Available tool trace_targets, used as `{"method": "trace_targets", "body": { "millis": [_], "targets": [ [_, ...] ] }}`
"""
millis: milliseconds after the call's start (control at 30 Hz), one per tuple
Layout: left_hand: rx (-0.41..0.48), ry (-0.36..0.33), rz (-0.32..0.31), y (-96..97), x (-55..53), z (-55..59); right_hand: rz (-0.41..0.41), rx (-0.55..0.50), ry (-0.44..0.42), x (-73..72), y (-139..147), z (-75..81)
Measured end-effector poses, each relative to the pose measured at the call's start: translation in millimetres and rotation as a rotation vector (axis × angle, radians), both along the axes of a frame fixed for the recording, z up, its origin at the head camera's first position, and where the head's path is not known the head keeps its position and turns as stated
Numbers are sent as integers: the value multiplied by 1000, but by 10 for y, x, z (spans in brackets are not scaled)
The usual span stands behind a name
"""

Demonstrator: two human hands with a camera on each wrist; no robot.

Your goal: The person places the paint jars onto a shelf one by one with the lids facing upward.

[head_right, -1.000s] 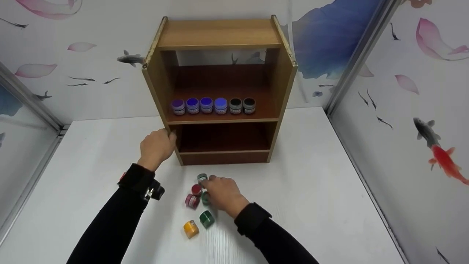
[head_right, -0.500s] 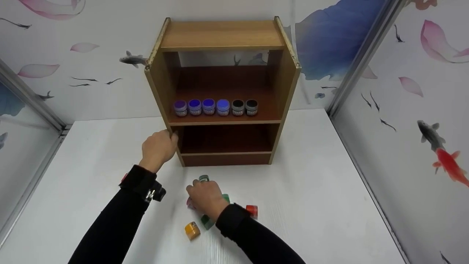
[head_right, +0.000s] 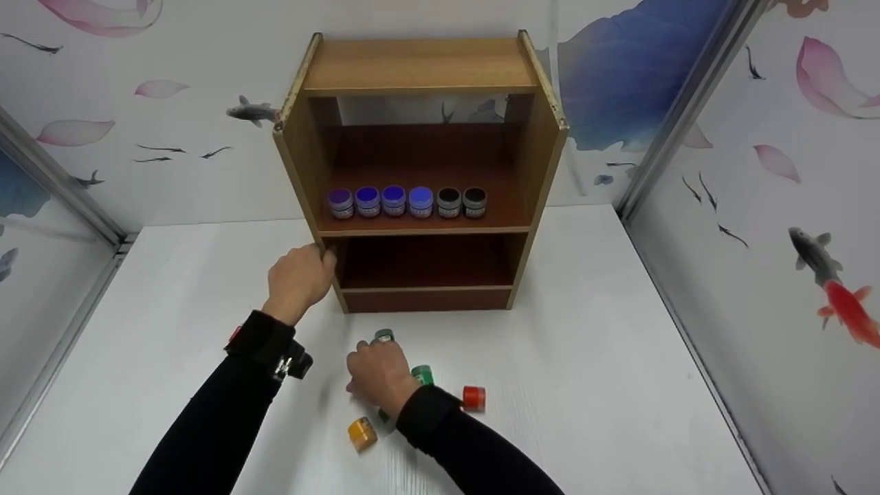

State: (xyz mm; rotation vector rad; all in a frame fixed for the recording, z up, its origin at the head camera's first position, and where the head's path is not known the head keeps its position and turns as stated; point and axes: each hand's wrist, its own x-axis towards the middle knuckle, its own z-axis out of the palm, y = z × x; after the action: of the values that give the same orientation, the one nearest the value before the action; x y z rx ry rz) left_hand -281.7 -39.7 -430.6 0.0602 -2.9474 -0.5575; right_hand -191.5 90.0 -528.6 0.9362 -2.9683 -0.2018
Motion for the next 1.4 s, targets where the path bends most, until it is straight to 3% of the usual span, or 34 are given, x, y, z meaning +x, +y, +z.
{"method": "trace_targets", "body": {
  "millis": [267, 667, 800, 1100, 1400],
  "targets": [
    [-33, -12, -2, -3, 13, -9, 14, -17, -54, 2, 23, -75],
    [-37, -9, -5, 2, -4, 12, 64, -108, -210, -38, 159, -8],
    [-38, -5, -1, 0, 4, 12, 69, -92, -177, -25, 126, -25],
    [-24, -7, -3, 2, 5, 5, 89, 71, -41, 14, 19, -62],
    [-11, -18, -1, 1, 0, 13, 107, 7, -91, -13, 38, -68]
  ]
}}
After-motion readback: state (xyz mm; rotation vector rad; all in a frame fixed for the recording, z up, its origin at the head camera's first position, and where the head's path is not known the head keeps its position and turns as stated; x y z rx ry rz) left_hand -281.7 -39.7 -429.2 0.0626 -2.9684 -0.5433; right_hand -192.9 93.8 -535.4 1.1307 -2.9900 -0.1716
